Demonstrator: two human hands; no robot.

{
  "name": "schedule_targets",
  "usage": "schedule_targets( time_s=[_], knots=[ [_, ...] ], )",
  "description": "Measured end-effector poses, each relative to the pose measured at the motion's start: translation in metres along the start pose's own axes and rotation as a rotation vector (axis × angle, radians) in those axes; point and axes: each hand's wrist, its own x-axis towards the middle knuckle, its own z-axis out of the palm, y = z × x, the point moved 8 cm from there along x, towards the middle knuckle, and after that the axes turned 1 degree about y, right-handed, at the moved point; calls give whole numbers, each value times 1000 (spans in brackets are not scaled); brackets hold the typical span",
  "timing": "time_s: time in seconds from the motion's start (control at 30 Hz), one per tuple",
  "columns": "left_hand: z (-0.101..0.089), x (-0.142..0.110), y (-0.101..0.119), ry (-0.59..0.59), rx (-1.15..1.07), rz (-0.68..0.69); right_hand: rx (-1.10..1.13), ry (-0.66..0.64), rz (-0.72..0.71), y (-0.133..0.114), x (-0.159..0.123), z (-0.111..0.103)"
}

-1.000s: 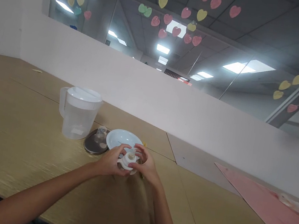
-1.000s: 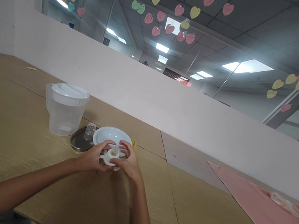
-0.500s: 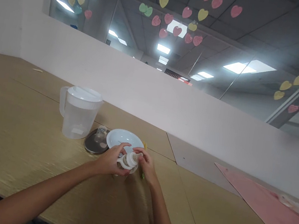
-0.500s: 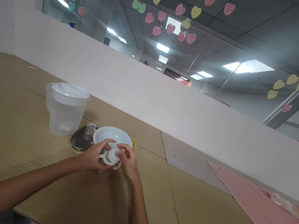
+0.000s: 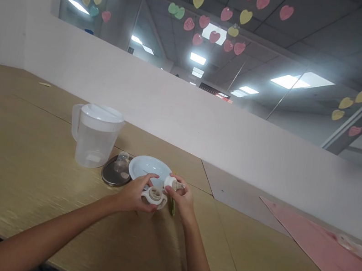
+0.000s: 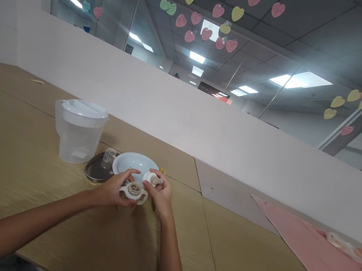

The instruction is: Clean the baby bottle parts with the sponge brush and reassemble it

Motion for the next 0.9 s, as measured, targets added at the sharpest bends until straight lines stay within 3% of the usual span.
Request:
schedule_targets(
  time_s=[0.27,0.53,0.9],
  knots=[
    [0,0,2,-3,10,13,362,33,-37,-5,2,-9],
    [2,1,-1,-8,28,23,551,146,-145,-19,4,-31],
    [2,0,3,-8,11,38,534,224,-52,15,13,-30]
  ],
)
